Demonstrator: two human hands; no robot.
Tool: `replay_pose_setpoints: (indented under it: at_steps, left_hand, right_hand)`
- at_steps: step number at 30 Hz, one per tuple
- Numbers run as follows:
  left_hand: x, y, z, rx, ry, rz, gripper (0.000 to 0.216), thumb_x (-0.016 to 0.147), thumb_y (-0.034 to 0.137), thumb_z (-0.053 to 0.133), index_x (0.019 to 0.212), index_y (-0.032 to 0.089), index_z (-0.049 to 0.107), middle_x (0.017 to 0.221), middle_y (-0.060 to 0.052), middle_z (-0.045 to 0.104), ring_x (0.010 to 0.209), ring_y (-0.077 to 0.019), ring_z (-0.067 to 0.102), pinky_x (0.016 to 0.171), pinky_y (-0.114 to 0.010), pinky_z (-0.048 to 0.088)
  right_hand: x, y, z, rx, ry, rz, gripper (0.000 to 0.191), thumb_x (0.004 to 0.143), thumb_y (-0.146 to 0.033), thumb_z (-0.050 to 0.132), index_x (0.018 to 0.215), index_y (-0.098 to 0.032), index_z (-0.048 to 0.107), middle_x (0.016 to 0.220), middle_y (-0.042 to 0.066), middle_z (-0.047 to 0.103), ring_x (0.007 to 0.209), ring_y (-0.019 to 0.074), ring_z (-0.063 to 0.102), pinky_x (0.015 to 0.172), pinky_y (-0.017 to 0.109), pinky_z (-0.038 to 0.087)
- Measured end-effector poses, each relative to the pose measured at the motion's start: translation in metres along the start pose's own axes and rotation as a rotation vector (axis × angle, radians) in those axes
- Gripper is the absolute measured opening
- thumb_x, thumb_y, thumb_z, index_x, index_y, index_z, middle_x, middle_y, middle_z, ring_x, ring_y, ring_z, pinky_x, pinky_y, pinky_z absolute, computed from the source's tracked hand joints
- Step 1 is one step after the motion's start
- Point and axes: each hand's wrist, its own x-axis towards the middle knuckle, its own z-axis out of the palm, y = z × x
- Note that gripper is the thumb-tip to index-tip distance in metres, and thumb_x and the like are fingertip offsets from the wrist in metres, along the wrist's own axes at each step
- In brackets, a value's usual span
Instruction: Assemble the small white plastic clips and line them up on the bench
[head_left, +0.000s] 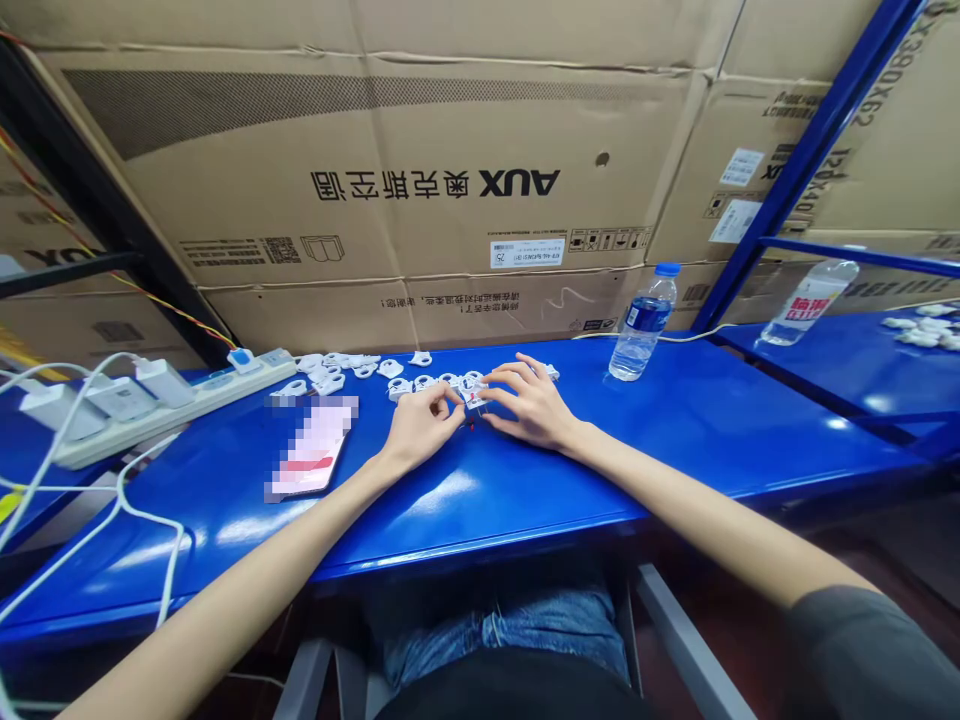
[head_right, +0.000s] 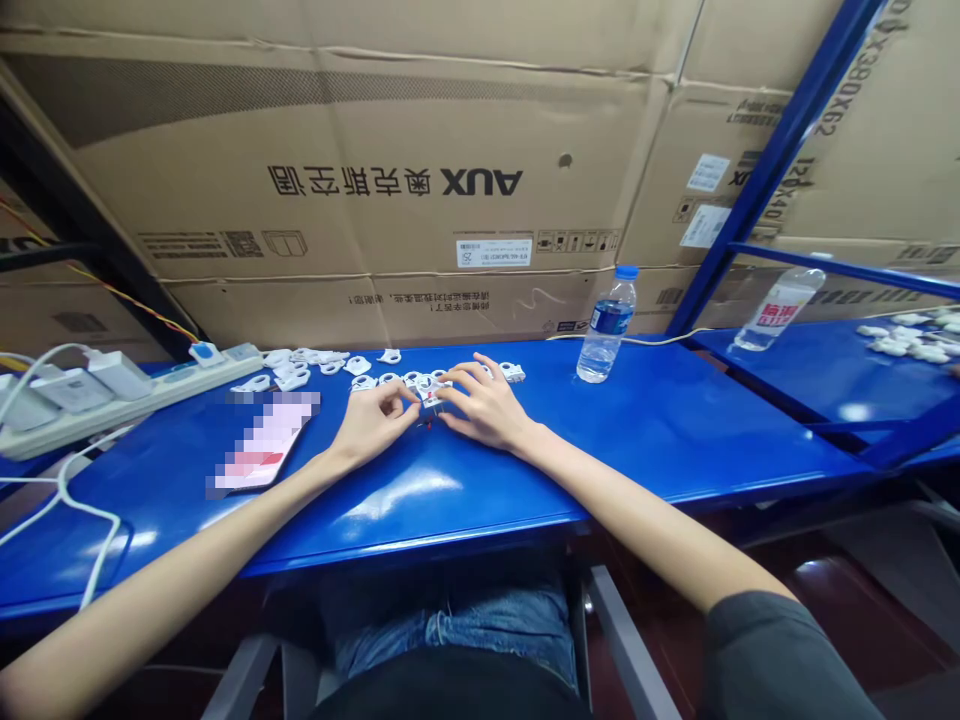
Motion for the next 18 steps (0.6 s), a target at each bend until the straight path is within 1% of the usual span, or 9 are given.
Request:
replay_pose_setpoints:
  at_steps: [3, 7, 11, 18]
  left_hand:
    - [0.000, 0.000, 0.000, 0.003, -0.002, -0.011, 0.016, 0.082, 0.033, 0.062, 0.078, 0.019, 0.067, 0.051, 0.007, 0.047, 0.052, -0.0118, 0.047, 0.061, -0.028, 0.037]
    - [0.001, 0.001, -0.001, 0.010, -0.004, -0.018, 0.018, 0.081, 0.035, 0.062, 0.076, 0.019, 0.069, 0.050, 0.007, 0.047, 0.051, -0.0119, 0.046, 0.061, -0.028, 0.036]
    - [0.002, 0.003, -0.002, 0.010, -0.006, -0.020, 0.018, 0.080, 0.035, 0.063, 0.075, 0.019, 0.070, 0.050, 0.007, 0.048, 0.052, -0.0121, 0.045, 0.061, -0.028, 0.036]
    - [0.002, 0.000, -0.002, 0.015, -0.042, -0.011, 0.014, 0.078, 0.030, 0.063, 0.074, 0.020, 0.072, 0.050, 0.006, 0.049, 0.052, -0.0121, 0.046, 0.060, -0.027, 0.037]
  right_hand:
    - [-0.001, 0.001, 0.002, -0.020, 0.018, -0.014, 0.020, 0.100, -0.034, 0.065, 0.116, -0.025, 0.073, 0.129, 0.007, 0.075, 0.125, 0.0267, 0.063, 0.123, 0.058, 0.036]
    - [-0.001, 0.002, 0.003, -0.016, 0.002, 0.005, 0.020, 0.100, -0.035, 0.066, 0.116, -0.027, 0.073, 0.129, 0.007, 0.074, 0.126, 0.0271, 0.062, 0.124, 0.058, 0.034]
    - [-0.003, 0.004, 0.004, -0.023, -0.005, 0.022, 0.022, 0.101, -0.037, 0.064, 0.117, -0.025, 0.073, 0.130, 0.008, 0.073, 0.126, 0.0278, 0.062, 0.124, 0.057, 0.033]
    - [-0.006, 0.016, 0.007, -0.014, -0.028, 0.159, 0.024, 0.101, -0.039, 0.065, 0.117, -0.023, 0.072, 0.133, 0.010, 0.071, 0.126, 0.0296, 0.059, 0.120, 0.055, 0.035]
